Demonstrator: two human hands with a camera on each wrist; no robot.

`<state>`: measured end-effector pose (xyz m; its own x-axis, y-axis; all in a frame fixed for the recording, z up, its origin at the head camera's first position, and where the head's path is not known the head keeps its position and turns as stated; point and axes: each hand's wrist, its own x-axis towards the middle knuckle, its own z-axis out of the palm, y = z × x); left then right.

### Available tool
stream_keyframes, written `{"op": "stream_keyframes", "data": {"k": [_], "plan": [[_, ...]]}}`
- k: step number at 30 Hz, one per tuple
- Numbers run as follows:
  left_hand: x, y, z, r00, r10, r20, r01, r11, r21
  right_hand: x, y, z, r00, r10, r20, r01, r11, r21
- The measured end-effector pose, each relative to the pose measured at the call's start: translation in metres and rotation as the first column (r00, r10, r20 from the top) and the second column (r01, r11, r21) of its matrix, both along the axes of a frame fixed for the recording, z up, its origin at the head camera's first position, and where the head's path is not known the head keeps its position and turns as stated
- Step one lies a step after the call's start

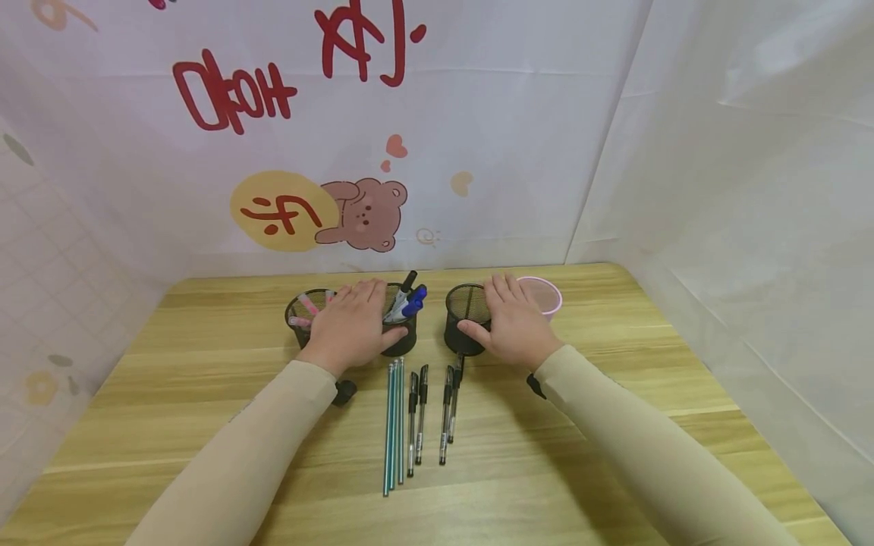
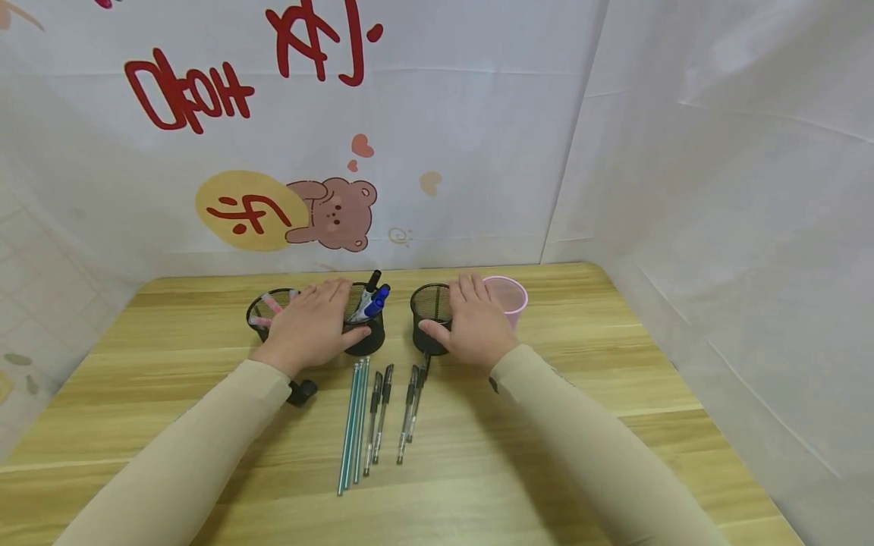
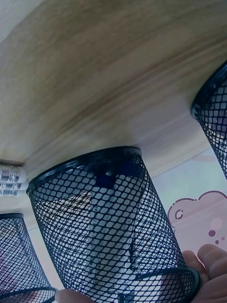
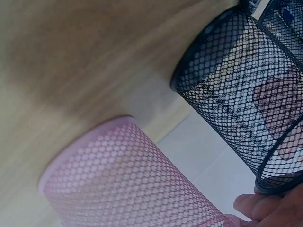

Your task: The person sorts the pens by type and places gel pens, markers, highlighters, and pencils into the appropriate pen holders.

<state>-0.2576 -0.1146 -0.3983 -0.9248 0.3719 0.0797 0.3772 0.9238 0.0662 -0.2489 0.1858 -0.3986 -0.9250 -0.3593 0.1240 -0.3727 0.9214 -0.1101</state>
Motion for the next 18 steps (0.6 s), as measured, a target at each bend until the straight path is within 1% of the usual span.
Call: {"op": "stream_keyframes", "data": {"k": [4, 10, 18], "plan": [[0.0002, 0.0001, 0.0006, 1.000, -0.002, -0.003, 0.002, 1.000, -0.003, -0.0013, 0.0000, -0.0017, 1.000, -0.009, 0.013, 0.009, 1.000, -0.009], [0.0000, 0.0017, 0.0012, 1.000, 0.003, 0.001, -0.003, 1.000, -0.016, -0.0041, 0.0021, -0.0044, 1.000, -0.017, -0.003, 0.017, 1.000, -0.024], [0.0033, 0.0014, 0.0038, 1.000, 0.005, 0.022, -0.005, 1.000, -0.005, -0.0034, 0.0028, -0.0045, 1.000, -0.027, -0.012, 0.027, 1.000, -0.004]]}}
